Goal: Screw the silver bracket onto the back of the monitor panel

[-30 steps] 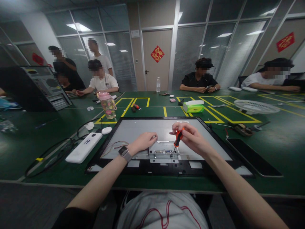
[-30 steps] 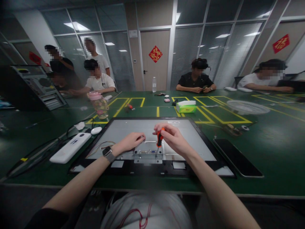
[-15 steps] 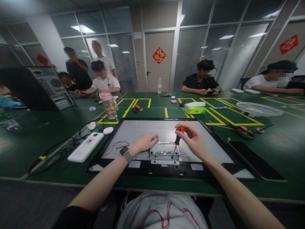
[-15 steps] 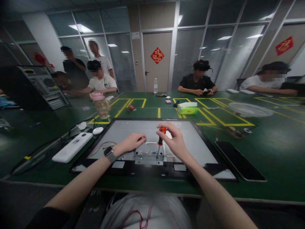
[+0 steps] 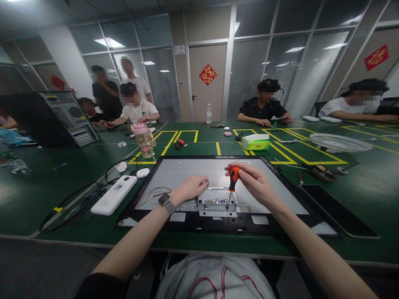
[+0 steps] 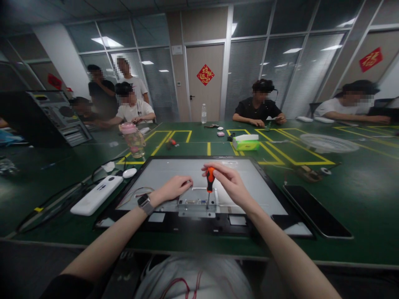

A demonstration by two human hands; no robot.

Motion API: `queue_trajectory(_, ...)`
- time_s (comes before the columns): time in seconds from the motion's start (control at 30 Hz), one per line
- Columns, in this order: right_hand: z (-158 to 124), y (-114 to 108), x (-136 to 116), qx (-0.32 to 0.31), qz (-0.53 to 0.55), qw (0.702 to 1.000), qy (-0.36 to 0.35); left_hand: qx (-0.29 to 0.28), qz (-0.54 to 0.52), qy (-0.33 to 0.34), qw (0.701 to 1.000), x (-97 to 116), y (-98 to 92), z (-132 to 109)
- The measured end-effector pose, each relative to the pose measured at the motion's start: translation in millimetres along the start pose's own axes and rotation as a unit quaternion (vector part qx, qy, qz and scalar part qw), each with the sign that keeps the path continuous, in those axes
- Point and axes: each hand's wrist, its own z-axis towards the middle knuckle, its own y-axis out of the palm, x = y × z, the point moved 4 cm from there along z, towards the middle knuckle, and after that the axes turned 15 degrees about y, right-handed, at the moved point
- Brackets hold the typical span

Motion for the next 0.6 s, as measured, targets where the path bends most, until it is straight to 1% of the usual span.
queue_trajectory(0.07,0,3,-2,-0.016,0.028,0.999,0.009,0.000,0.002,-0.001,1.000,1,-0.7,0)
queue_trajectory(0.23,-1,9,-5,-0.025,0.092,0.995,-0.011,-0.005,0.008,-0.012,1.000,3,-1.4,1)
queue_trajectory(0.37,1,10,1,-0.045,0.122,0.991,0.038,-0.001,0.006,-0.011,1.000,3,-1.7,1)
queue_trajectory(0.43,2,7,3,-0.040,0.109,0.993,0.038,0.000,0.004,-0.010,1.000,2,-1.5,1)
queue_trajectory(0.53,3,0,-1,-0.016,0.057,0.998,-0.001,0.000,0.002,-0.010,1.000,1,-1.1,1)
queue_trajectory(0.6,2,-1,-5,-0.037,0.029,0.999,-0.017,0.000,0.001,-0.010,1.000,1,-0.9,0)
